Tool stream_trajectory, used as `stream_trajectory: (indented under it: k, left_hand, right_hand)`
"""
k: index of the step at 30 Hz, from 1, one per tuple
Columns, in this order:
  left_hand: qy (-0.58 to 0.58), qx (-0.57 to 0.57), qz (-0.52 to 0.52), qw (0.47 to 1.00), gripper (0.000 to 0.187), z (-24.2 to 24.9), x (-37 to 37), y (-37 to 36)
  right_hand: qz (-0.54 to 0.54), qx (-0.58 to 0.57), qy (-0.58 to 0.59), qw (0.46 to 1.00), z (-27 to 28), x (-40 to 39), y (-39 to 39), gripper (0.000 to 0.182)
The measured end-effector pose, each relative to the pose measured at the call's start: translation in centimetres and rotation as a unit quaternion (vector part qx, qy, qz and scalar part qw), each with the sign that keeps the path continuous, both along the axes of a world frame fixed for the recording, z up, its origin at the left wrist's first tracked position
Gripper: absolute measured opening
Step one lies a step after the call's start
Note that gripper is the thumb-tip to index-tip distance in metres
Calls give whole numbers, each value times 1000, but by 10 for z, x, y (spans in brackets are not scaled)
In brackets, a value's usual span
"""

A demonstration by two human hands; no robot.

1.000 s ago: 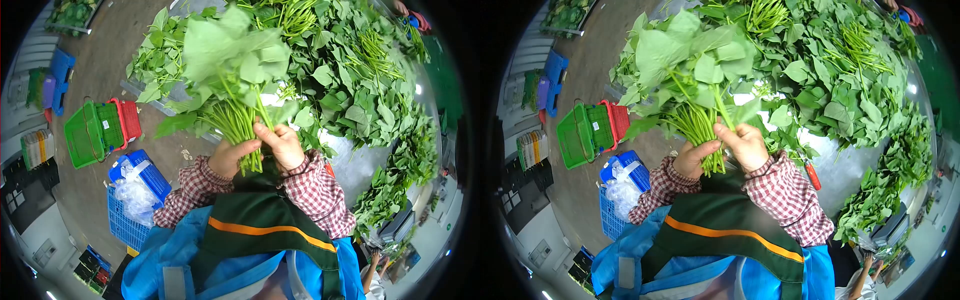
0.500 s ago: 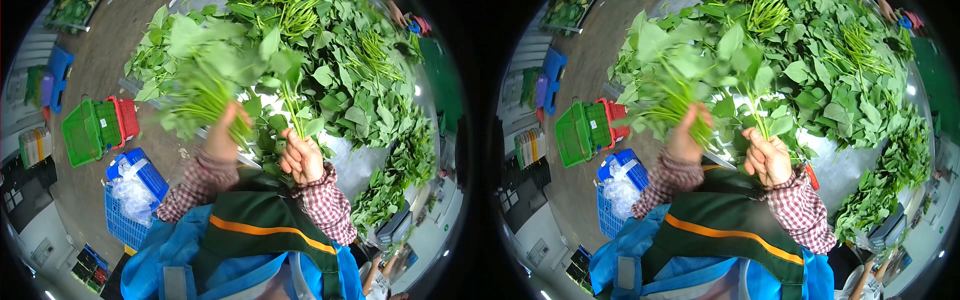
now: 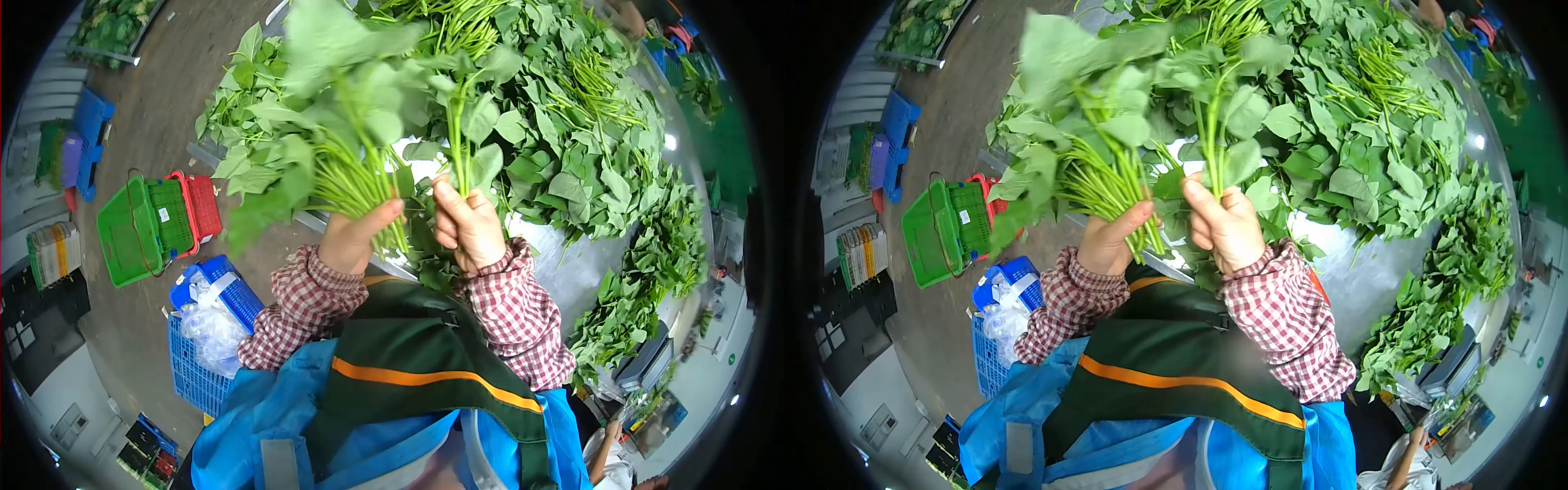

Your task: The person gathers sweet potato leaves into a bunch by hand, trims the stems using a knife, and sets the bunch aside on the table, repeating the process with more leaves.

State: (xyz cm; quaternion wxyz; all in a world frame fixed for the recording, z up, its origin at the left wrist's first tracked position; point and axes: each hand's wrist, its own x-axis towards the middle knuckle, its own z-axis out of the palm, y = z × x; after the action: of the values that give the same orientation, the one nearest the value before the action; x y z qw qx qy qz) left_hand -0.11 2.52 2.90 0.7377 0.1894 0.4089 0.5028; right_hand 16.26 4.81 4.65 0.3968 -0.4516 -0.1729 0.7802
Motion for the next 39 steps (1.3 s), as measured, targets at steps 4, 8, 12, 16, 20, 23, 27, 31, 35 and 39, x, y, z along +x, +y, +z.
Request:
stream_trajectory:
  k: [4,8,12,16,20,23,27,31,35,39]
  left_hand:
    - [83,92,-10,992,31,-1,19,-3]
    - [-83,-98,164,978,20,13,21,4]
    - [-116,14,256,960,13,-5,-22,26]
    - [16,6,124,992,14,22,23,19]
    - [-15,36,68,997,23,2,57,9]
    - [39,31,24,998,19,16,48,9]
    - [33,69,-18,997,30,22,49,12]
    - [66,47,36,996,20,40,52,16]
    - [57,69,-2,996,21,33,43,19]
    - [104,83,-49,990,24,45,60,17]
  right_hand:
    - [56,-8,-119,991,5,-12,-4,23]
    - [-105,-50,-85,990,4,-9,-10,16]
    - [8,-13,-76,997,-5,44,-2,16]
    - [38,376,-545,749,-17,34,-1,20]
    - [155,371,-607,686,0,15,-23,22]
    - [141,399,-426,800,11,33,-28,28]
    - [42,156,-164,973,9,31,-21,25]
    - [-105,4,-24,994,12,34,-21,14]
    - [-5,35,-161,986,1,47,-14,33]
    - [52,52,-310,948,36,40,-13,43]
